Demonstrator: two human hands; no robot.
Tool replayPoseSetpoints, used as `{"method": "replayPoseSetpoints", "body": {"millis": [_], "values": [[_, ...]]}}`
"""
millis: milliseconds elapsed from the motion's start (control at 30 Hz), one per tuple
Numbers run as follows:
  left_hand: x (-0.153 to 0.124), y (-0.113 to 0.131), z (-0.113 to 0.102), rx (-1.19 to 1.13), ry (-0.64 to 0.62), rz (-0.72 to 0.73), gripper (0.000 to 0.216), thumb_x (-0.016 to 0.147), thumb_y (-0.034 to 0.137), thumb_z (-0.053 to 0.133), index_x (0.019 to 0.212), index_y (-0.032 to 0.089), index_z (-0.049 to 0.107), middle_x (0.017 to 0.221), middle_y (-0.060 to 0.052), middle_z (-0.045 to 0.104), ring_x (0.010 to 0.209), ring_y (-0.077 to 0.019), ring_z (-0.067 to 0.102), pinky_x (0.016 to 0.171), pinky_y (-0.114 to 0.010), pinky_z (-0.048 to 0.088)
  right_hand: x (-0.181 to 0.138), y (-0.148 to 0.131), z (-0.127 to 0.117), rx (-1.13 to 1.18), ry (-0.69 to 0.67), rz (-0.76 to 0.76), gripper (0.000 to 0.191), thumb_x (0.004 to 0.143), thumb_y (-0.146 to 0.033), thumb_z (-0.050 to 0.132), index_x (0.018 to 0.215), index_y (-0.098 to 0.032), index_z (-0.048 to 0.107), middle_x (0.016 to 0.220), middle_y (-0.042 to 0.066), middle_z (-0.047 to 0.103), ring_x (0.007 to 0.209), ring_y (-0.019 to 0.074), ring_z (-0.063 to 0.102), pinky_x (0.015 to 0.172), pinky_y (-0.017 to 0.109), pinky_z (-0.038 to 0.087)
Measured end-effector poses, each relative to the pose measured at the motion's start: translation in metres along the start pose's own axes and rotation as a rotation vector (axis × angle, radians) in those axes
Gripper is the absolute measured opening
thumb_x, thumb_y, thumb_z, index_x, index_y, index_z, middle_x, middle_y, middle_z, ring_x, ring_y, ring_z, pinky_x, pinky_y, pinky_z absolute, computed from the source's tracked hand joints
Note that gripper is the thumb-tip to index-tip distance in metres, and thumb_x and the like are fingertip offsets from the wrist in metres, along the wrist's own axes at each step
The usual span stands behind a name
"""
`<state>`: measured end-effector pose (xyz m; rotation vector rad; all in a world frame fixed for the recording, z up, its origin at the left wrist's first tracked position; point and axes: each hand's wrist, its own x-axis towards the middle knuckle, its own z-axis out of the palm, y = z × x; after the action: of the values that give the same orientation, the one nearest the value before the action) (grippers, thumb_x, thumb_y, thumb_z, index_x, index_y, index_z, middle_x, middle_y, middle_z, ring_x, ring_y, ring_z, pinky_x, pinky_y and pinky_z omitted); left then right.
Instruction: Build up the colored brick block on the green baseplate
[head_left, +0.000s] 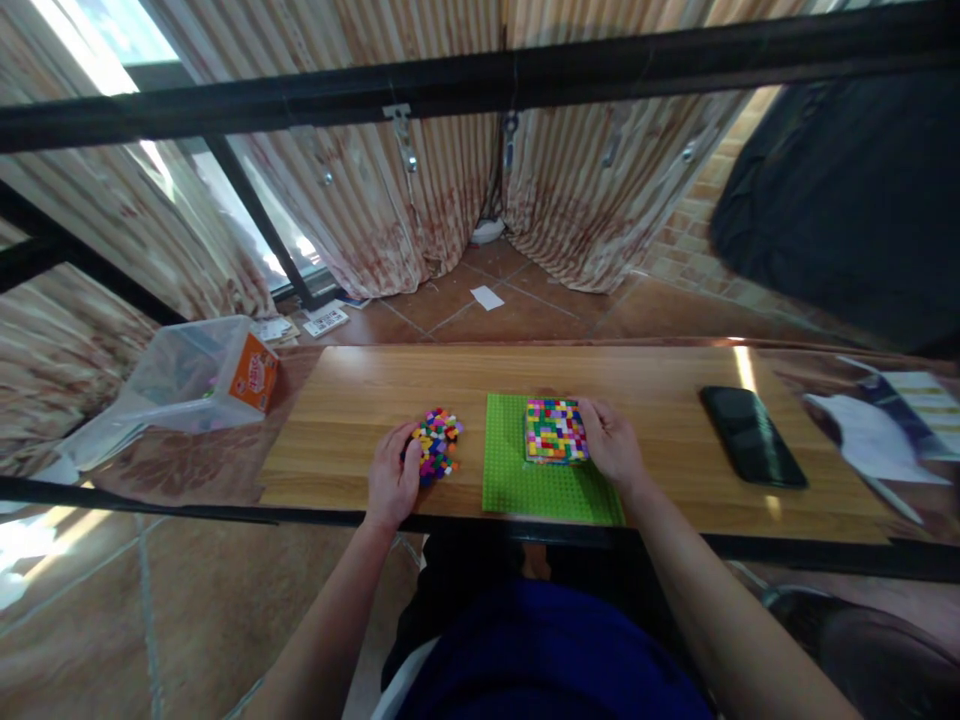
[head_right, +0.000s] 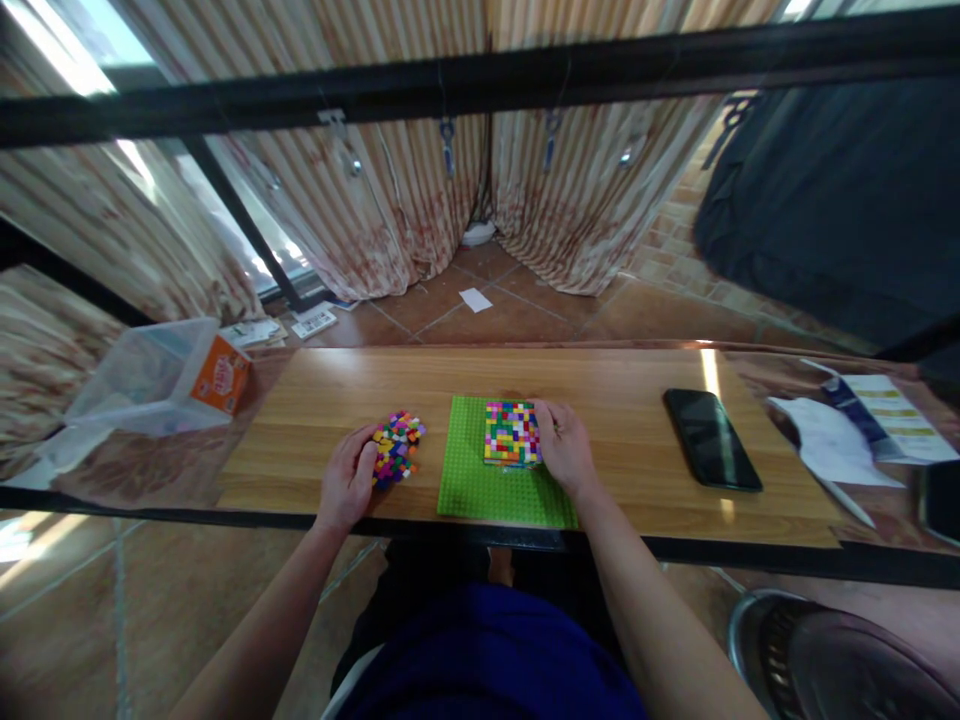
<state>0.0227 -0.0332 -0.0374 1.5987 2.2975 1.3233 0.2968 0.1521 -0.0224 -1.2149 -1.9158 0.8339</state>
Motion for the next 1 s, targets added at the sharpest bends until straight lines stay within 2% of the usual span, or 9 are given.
{"method": "replayPoseSetpoints", "body": {"millis": [300, 367, 467, 600, 667, 800, 900, 1000], "values": [[-0.002, 0.004, 0.000, -0.009, 0.001, -0.001, 0.034, 0.097, 0.035, 0.041, 0.115, 0.016, 0.062, 0.119, -0.012, 0.065, 0.114, -0.0232, 0.058, 0.103, -0.041, 0.045, -0.002, 0.002, 0.003, -0.028, -0.062, -0.028, 0.059, 0.093, -0.062, 0.032, 0.099, -0.018, 0.071, 0.093, 0.009, 0.071, 0.089, 0.0224, 0.063, 0.083, 0.037, 0.048], [-0.003, 0.005, 0.000, -0.016, 0.009, -0.009, 0.034, 0.097, 0.035, 0.041, 0.115, 0.016, 0.062, 0.120, -0.012, 0.065, 0.115, -0.0233, 0.058, 0.103, -0.041, 0.045, -0.004, 0.004, 0.003, -0.021, -0.021, -0.035, 0.056, 0.094, -0.060, 0.033, 0.104, -0.018, 0.070, 0.100, 0.010, 0.071, 0.095, 0.0231, 0.063, 0.086, 0.038, 0.048], [-0.003, 0.005, 0.001, -0.018, 0.015, -0.019, 0.033, 0.097, 0.034, 0.041, 0.116, 0.017, 0.062, 0.120, -0.012, 0.065, 0.116, -0.0236, 0.058, 0.103, -0.041, 0.045, -0.007, -0.002, -0.002, -0.014, 0.110, -0.043, 0.052, 0.095, -0.054, 0.035, 0.112, -0.016, 0.067, 0.108, 0.012, 0.069, 0.099, 0.0235, 0.063, 0.087, 0.040, 0.048], [-0.004, 0.007, 0.001, -0.026, 0.019, -0.031, 0.033, 0.097, 0.034, 0.042, 0.116, 0.017, 0.062, 0.120, -0.012, 0.065, 0.116, -0.0232, 0.058, 0.103, -0.042, 0.046, -0.016, -0.038, -0.005, -0.091, 0.247, -0.183, 0.036, 0.093, -0.044, 0.048, 0.103, -0.016, 0.069, 0.096, 0.010, 0.070, 0.087, 0.0211, 0.064, 0.080, 0.036, 0.049], [-0.004, 0.007, 0.001, -0.032, 0.020, -0.026, 0.033, 0.097, 0.034, 0.041, 0.117, 0.017, 0.061, 0.120, -0.012, 0.065, 0.115, -0.0226, 0.058, 0.103, -0.041, 0.046, -0.025, -0.063, 0.003, -0.084, 0.176, -0.288, 0.027, 0.092, -0.037, 0.051, 0.096, -0.019, 0.070, 0.093, 0.008, 0.069, 0.085, 0.0195, 0.063, 0.077, 0.034, 0.049], [-0.004, 0.007, 0.002, -0.025, 0.017, -0.025, 0.031, 0.097, 0.033, 0.042, 0.116, 0.017, 0.062, 0.120, -0.011, 0.066, 0.115, -0.0224, 0.058, 0.104, -0.041, 0.045, -0.051, -0.095, 0.043, -0.104, -0.257, -0.437, 0.020, 0.091, -0.026, 0.051, 0.096, -0.022, 0.070, 0.096, 0.006, 0.069, 0.089, 0.0188, 0.062, 0.082, 0.032, 0.048], [-0.004, 0.006, 0.003, -0.023, 0.021, -0.027, 0.031, 0.097, 0.033, 0.042, 0.115, 0.017, 0.062, 0.120, -0.012, 0.065, 0.117, -0.0227, 0.058, 0.105, -0.041, 0.045, -0.063, -0.098, 0.076, -0.232, -0.421, -0.433, 0.021, 0.089, -0.020, 0.052, 0.101, -0.019, 0.069, 0.097, 0.008, 0.067, 0.091, 0.0206, 0.061, 0.084, 0.033, 0.047], [-0.004, 0.005, 0.003, -0.028, 0.019, -0.019, 0.031, 0.097, 0.032, 0.042, 0.115, 0.017, 0.062, 0.119, -0.012, 0.065, 0.117, -0.0227, 0.058, 0.104, -0.041, 0.045, -0.066, -0.094, 0.097, -0.352, -0.488, -0.366, 0.021, 0.086, -0.018, 0.055, 0.102, -0.018, 0.068, 0.096, 0.009, 0.066, 0.093, 0.0221, 0.060, 0.085, 0.033, 0.046]]}}
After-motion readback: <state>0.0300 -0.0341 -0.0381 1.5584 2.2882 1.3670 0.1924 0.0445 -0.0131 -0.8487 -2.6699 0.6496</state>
